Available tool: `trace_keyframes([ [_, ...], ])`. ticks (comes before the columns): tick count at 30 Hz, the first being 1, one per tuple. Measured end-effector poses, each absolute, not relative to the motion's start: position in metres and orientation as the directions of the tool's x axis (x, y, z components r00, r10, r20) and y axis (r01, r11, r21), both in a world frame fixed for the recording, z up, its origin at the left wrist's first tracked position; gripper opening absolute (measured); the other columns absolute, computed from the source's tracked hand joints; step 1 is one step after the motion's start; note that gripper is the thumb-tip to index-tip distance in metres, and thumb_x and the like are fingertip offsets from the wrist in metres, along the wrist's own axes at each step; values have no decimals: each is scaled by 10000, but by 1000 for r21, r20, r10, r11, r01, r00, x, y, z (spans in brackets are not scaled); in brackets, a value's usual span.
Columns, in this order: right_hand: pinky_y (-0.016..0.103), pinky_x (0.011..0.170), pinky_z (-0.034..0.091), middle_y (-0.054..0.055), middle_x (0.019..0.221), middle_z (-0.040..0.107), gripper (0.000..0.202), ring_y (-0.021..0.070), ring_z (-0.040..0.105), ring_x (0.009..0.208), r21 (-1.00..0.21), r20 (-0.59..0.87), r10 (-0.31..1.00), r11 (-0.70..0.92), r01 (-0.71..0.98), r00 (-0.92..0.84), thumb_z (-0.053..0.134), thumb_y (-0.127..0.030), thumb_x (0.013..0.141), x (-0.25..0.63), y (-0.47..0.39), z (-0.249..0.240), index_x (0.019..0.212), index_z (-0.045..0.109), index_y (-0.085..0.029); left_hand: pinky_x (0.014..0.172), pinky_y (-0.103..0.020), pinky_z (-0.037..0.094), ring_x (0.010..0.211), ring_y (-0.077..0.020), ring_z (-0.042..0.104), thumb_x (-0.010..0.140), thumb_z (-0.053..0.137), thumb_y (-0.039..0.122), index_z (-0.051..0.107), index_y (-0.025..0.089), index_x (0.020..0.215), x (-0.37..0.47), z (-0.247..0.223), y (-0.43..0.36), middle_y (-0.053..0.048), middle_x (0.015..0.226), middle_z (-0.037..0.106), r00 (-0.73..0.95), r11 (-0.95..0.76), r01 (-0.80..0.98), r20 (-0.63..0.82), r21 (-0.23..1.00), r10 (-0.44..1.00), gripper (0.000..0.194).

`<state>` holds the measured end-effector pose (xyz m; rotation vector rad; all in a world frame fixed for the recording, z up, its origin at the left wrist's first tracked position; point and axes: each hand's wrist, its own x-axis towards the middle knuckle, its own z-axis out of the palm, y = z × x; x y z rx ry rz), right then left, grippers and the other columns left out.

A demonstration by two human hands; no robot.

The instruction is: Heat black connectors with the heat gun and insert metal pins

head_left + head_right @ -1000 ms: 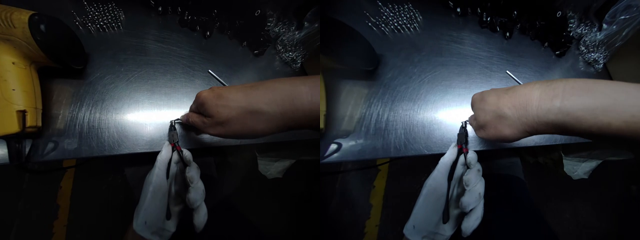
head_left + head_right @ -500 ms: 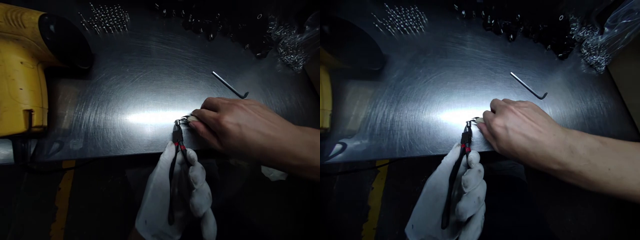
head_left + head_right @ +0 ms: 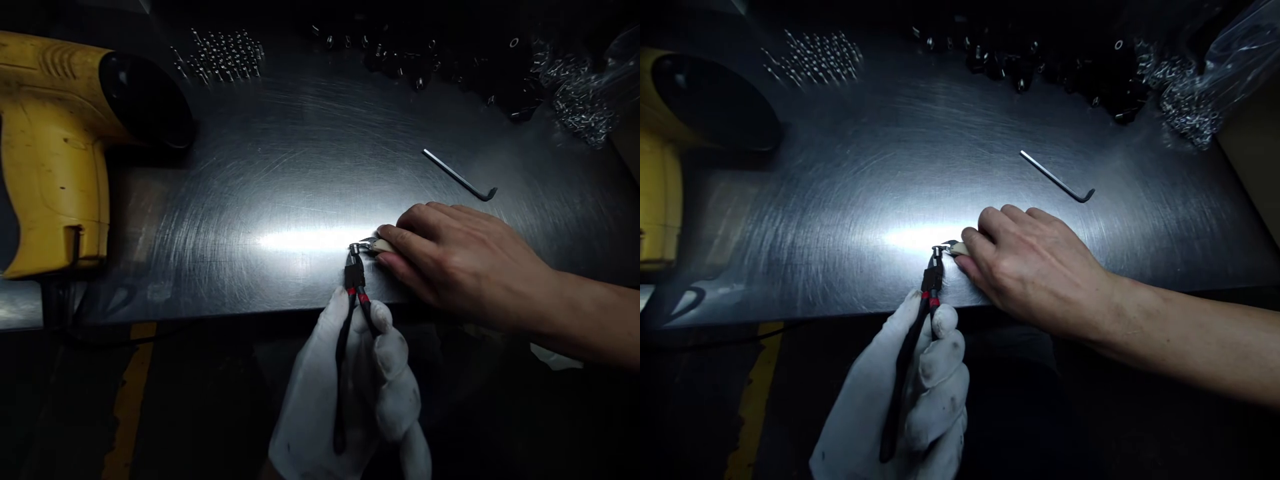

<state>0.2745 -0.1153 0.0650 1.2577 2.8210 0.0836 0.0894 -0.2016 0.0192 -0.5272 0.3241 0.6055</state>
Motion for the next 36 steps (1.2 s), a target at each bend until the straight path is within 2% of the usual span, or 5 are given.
trace_keyframes([
  [5,356,654,420,103,966,639,435,215,566,781,40,-64,748,664,747,-661,361,-385,1066,275,-114,67,1119,714,-135,399,-277,536,441,-160,623,1001,404,571,669,180,951,88,21,-200,-13,613,648,747,732,-610,-528,-302,404,475],
  [14,285,570,372,53,885,663,386,125,558,642,-242,-181,795,535,810,-579,415,-379,1053,273,-109,77,1105,751,-196,397,-351,565,466,-173,631,1011,319,592,659,180,932,89,18,-198,-17,640,641,771,797,-563,-487,-218,411,540],
  [21,313,604,383,41,674,644,437,133,546,575,-291,-260,812,450,844,-523,426,-379,1039,264,-105,84,837,747,-163,341,-298,511,405,-158,575,990,380,610,641,188,940,91,29,-194,-9,619,624,671,825,-551,-654,-124,349,499],
  [28,305,548,317,53,770,651,440,139,518,587,-128,-226,815,519,845,-534,384,-389,1044,263,-108,82,998,765,-174,306,-284,481,346,-142,518,963,467,594,647,211,968,93,31,-197,26,559,576,615,801,-595,-679,-67,400,424],
  [36,354,642,348,117,977,654,454,232,594,815,140,-78,708,705,695,-702,302,-353,1085,273,-113,69,1206,671,-118,326,-296,498,335,-163,541,1020,343,536,652,186,875,82,21,-195,10,487,558,704,786,-581,-614,-210,356,489],
])
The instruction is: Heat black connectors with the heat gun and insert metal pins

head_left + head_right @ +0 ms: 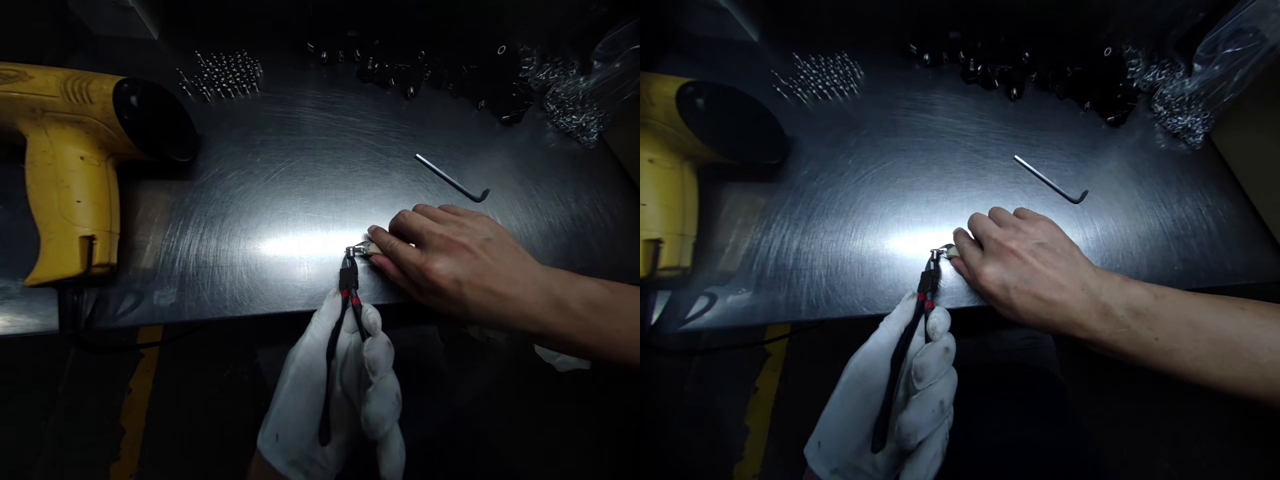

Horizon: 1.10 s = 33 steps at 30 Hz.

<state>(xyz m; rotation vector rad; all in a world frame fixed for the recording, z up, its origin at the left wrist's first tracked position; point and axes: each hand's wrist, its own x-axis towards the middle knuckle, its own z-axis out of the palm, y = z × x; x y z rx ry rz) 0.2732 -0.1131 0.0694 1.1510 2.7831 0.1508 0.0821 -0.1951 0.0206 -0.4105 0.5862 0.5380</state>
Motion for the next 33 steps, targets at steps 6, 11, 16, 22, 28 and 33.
trace_keyframes([
  [6,339,645,407,90,1004,666,420,210,601,796,91,-3,715,697,712,-699,375,-390,1072,278,-113,62,1241,675,-150,358,-288,513,360,-159,565,1034,311,521,661,180,903,82,21,-198,9,498,560,773,730,-589,-504,-345,386,506],
  [11,360,647,422,108,1002,686,379,238,623,816,226,107,645,726,650,-757,477,-348,1045,281,-114,56,1289,655,-118,313,-205,439,310,-106,486,1016,432,484,657,177,850,88,28,-196,53,457,492,726,696,-637,-561,-330,398,415],
  [16,368,657,441,123,1004,698,389,244,626,828,240,120,598,757,608,-792,509,-328,1035,283,-115,57,1303,642,-79,336,-162,380,294,-65,395,982,505,489,664,187,901,87,28,-197,76,463,448,708,747,-615,-593,-251,384,351],
  [22,380,669,452,127,1011,700,399,252,631,829,268,125,605,743,613,-787,522,-333,1029,282,-115,56,1315,642,-82,312,-190,370,276,-82,372,957,516,527,665,195,910,87,27,-198,74,456,434,696,747,-623,-601,-234,393,367],
  [28,383,666,452,127,1008,699,395,260,640,835,283,121,594,747,602,-795,534,-329,1023,283,-115,55,1306,649,-79,318,-189,384,291,-90,413,970,533,460,661,195,877,88,30,-196,63,469,473,698,753,-617,-601,-229,389,308],
  [33,375,658,443,121,997,702,401,242,626,807,292,119,584,753,590,-803,534,-333,1022,284,-113,56,1314,641,-80,341,-195,410,304,-94,428,981,511,417,665,192,882,88,32,-197,61,472,480,684,746,-632,-604,-210,409,290],
])
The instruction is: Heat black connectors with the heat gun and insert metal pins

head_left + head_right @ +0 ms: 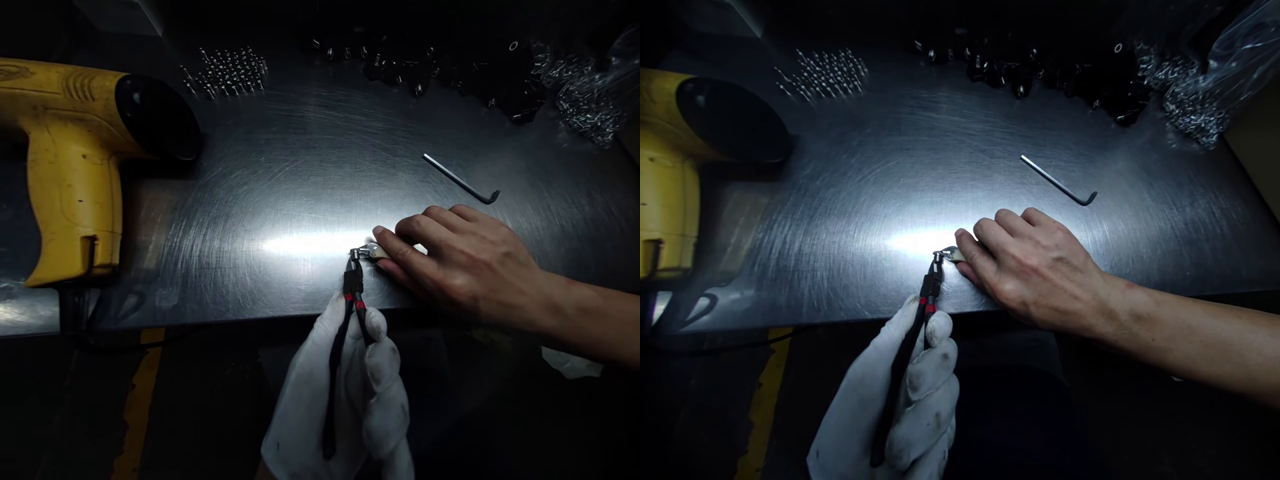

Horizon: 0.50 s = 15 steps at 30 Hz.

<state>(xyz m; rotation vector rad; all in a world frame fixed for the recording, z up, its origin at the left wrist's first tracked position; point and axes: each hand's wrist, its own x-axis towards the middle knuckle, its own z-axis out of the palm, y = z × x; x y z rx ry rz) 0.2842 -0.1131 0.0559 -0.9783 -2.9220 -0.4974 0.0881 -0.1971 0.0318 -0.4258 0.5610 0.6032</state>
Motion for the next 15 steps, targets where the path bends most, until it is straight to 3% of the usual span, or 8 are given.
trace_keyframes([
  [5,371,663,448,119,974,704,397,230,615,805,308,142,522,784,539,-841,553,-318,1014,286,-110,54,1299,637,-55,369,-196,438,344,-100,487,997,472,434,652,189,905,86,28,-197,47,521,531,710,769,-605,-576,-206,405,318],
  [9,372,674,461,112,954,685,380,230,604,809,308,130,475,815,491,-870,537,-299,1021,288,-105,56,1282,638,-41,405,-269,516,404,-142,570,1000,454,460,643,194,920,81,25,-196,10,616,623,760,801,-558,-521,-218,388,335],
  [15,370,663,449,77,910,632,347,200,567,763,156,33,483,862,482,-875,419,-284,1065,287,-95,68,1163,684,-83,333,-258,483,344,-135,536,987,437,562,648,200,891,79,32,-190,16,545,591,704,827,-520,-656,-213,273,429],
])
